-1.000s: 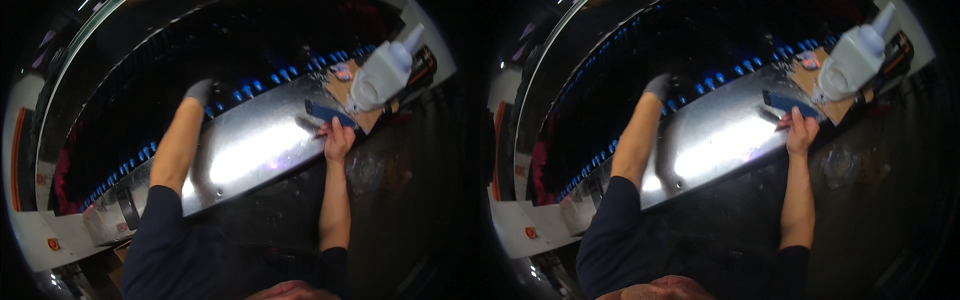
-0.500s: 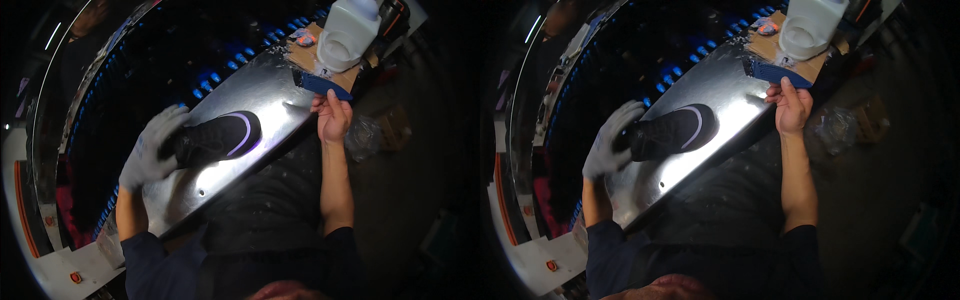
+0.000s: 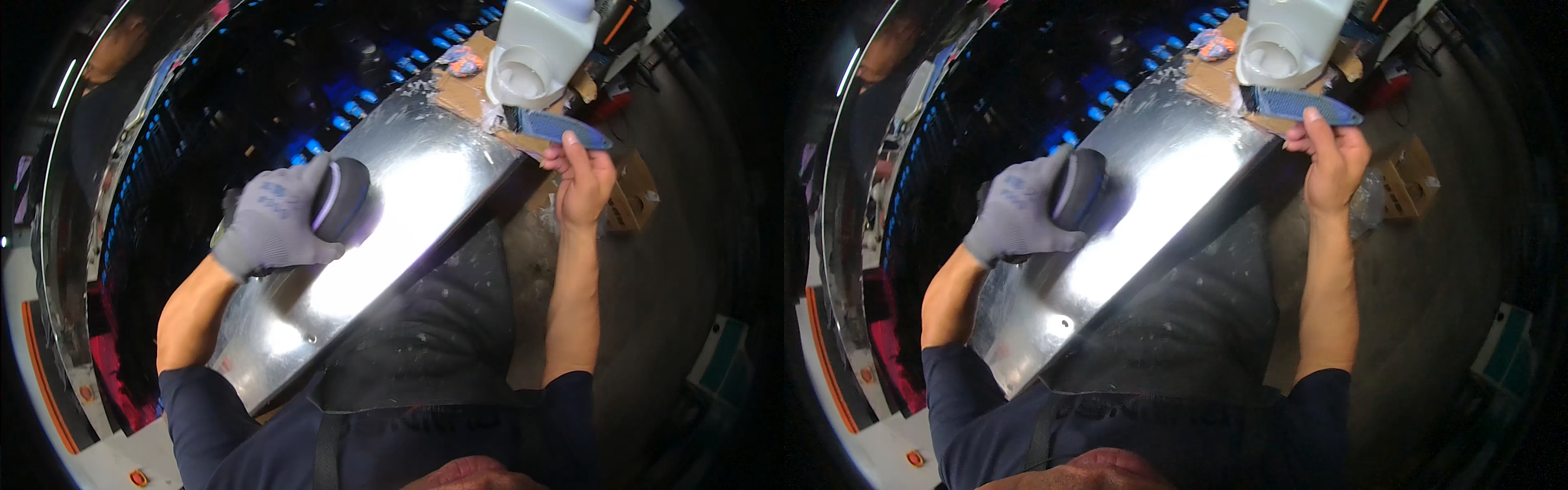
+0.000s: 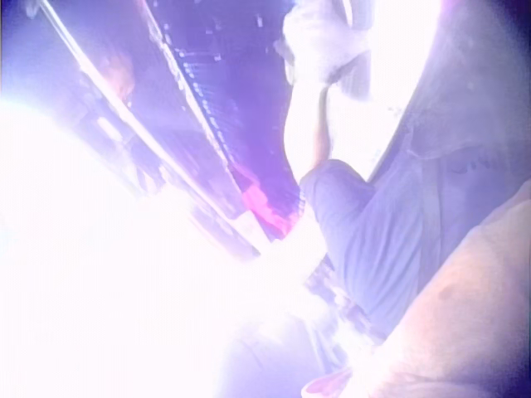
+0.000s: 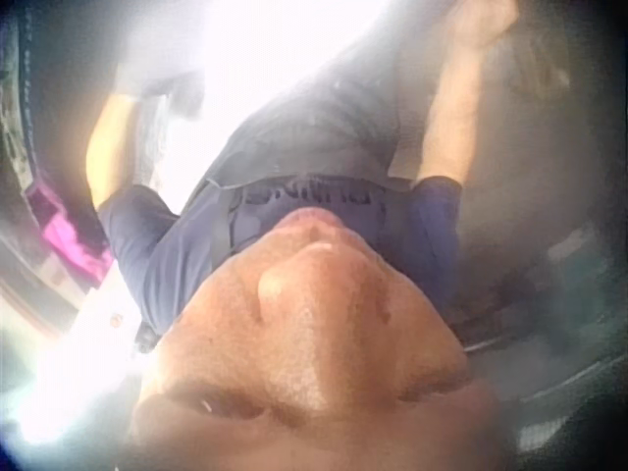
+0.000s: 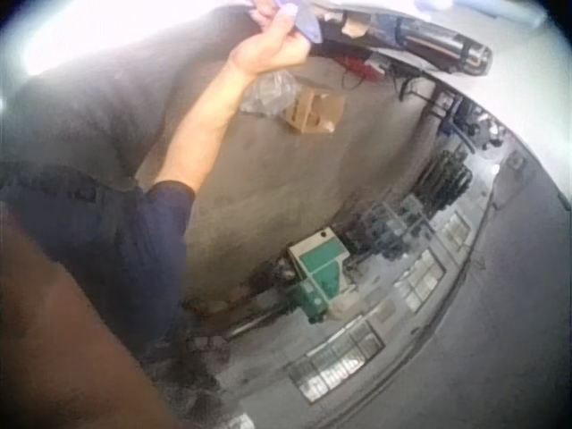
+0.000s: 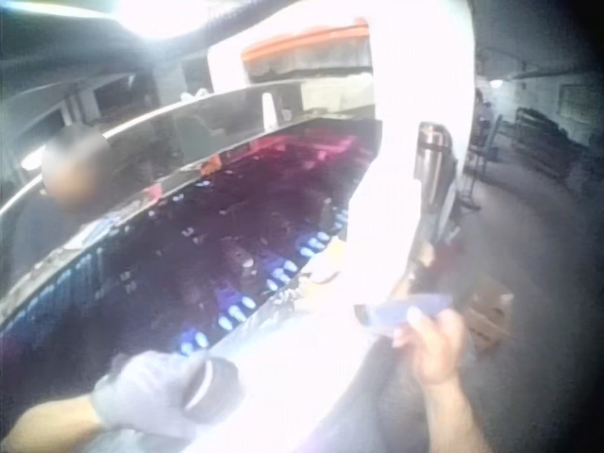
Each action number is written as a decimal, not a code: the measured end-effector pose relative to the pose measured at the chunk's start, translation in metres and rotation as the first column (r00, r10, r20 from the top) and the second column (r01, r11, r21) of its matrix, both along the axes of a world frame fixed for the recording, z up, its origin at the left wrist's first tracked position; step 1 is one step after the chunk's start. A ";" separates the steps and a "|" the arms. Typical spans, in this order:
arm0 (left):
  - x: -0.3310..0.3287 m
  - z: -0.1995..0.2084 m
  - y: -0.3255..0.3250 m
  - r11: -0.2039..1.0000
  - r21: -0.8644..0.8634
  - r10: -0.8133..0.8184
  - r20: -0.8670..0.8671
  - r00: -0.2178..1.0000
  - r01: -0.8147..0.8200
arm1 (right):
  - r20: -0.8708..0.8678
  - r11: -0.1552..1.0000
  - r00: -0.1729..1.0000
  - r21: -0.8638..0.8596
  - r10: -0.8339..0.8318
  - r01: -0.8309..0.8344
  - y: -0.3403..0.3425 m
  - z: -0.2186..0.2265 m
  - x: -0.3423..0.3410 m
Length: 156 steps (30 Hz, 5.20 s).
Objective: The person holds a black sneaker and repeatedly scrubs its upper and side panels with a blue brush. The person rotates the shoe to reach different areas and continues scrubbing the same regions multiple times.
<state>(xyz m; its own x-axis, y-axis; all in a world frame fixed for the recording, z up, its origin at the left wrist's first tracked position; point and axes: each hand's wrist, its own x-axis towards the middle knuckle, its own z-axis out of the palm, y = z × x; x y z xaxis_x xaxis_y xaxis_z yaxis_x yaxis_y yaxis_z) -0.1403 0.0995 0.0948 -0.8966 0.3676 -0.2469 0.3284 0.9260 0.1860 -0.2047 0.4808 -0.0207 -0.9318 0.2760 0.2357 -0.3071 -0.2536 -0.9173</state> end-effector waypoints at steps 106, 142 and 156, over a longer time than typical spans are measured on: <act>0.041 -0.134 -0.029 0.921 0.209 -0.188 -0.500 0.846 0.328 | 0.207 0.826 0.928 -0.541 0.311 -0.156 -0.118 -0.038 0.119; 0.024 -0.116 -0.008 0.854 0.109 -0.325 -0.652 0.685 0.508 | -0.210 0.691 0.811 0.660 0.546 -0.294 -0.073 0.047 0.089; 0.009 -0.093 0.055 0.738 0.417 0.006 -0.789 0.614 0.530 | -0.045 0.882 0.916 -0.255 0.399 -0.397 -0.048 0.012 0.079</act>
<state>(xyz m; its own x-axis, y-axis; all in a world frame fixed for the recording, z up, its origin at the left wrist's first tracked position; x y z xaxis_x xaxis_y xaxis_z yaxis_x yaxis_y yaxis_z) -0.1316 0.1547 0.0020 -0.4999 0.4329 0.7501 0.8012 0.5601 0.2108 -0.1262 0.4332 -0.0089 -0.9776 -0.0696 0.1989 -0.1232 -0.5769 -0.8074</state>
